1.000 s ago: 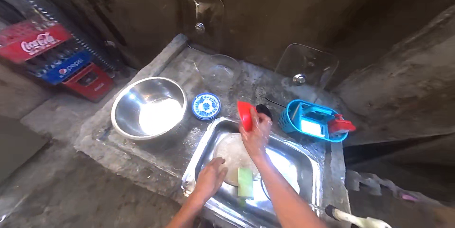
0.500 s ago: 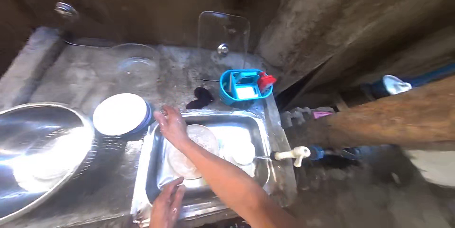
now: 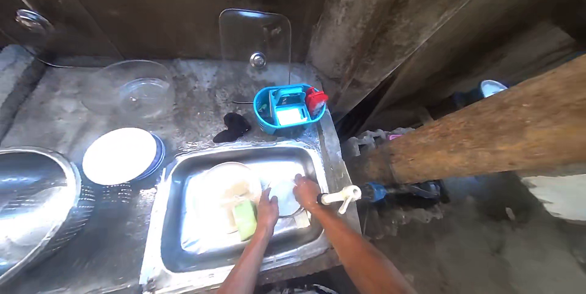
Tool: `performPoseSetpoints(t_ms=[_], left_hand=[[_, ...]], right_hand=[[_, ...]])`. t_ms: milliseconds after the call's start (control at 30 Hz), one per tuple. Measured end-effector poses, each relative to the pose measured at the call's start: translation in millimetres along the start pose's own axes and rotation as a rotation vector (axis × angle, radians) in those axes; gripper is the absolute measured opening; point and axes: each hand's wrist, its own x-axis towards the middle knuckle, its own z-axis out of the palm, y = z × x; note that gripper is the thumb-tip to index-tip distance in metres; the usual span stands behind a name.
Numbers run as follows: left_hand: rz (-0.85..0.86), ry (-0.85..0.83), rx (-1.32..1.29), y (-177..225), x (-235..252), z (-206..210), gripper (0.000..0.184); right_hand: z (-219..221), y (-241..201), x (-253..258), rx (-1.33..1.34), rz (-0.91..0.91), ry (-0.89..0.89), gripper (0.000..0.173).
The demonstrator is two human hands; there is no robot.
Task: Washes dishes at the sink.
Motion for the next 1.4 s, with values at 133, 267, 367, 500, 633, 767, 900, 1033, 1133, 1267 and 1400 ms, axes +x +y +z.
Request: performPoseSetpoints(t_ms=[133, 267, 367, 500, 633, 767, 900, 1033, 1133, 1267, 1400], left_hand=[[-0.006, 0.056, -0.074, 1.1, 1.4, 14.1, 0.038], [0.019, -0.055, -0.807, 3.0, 1.0, 46.4, 0.027], [0.033, -0.111, -1.006, 8.5, -0.7, 68.8, 0.034], [-0.177, -0.264, -0.990, 23.7, -3.0, 82.4, 0.028], [-0.201, -0.226, -1.025, 29.7, -1.5, 80.1, 0.039], [0.069, -0.146, -0.663, 44.5, -4.1, 48.4, 0.052], [0.584, -0.028, 0.341, 72.6, -21.0, 3.4, 0.041], [1.254, 0.224, 0.713, 66.1, -16.5, -25.2, 0.047], [1.265, 0.430, 0.622, 77.5, -15.7, -96.8, 0.036], [0.708, 0.823, 0.570, 111.1, -5.8, -237.2, 0.037], [0.164, 0.838, 0.716, 138.3, 15.6, -335.8, 0.039]], right_hand=[[-7.4, 8.5, -32.8, 0.099, -0.172, 0.179, 0.046], [22.3, 17.7, -41.9, 0.432, -0.500, 0.482, 0.053], [37.9, 29.1, -34.6, 0.435, -0.676, 0.626, 0.054], [10.3, 44.1, -30.9, 0.471, -0.619, 0.675, 0.045], [-13.6, 52.8, -27.2, 0.389, -0.380, 0.564, 0.039], [-20.0, 52.0, -34.9, 0.365, -0.182, 0.415, 0.040], [6.7, 45.2, -30.0, 0.587, -0.090, 0.197, 0.038], [20.2, 34.9, -31.7, 0.564, -0.319, 0.196, 0.050], [24.7, 37.8, -16.3, 0.191, -0.472, 0.140, 0.083], [31.7, 19.0, -19.4, 0.041, -0.219, 0.174, 0.074], [37.0, 1.9, -12.8, -0.017, -0.091, 0.201, 0.074]])
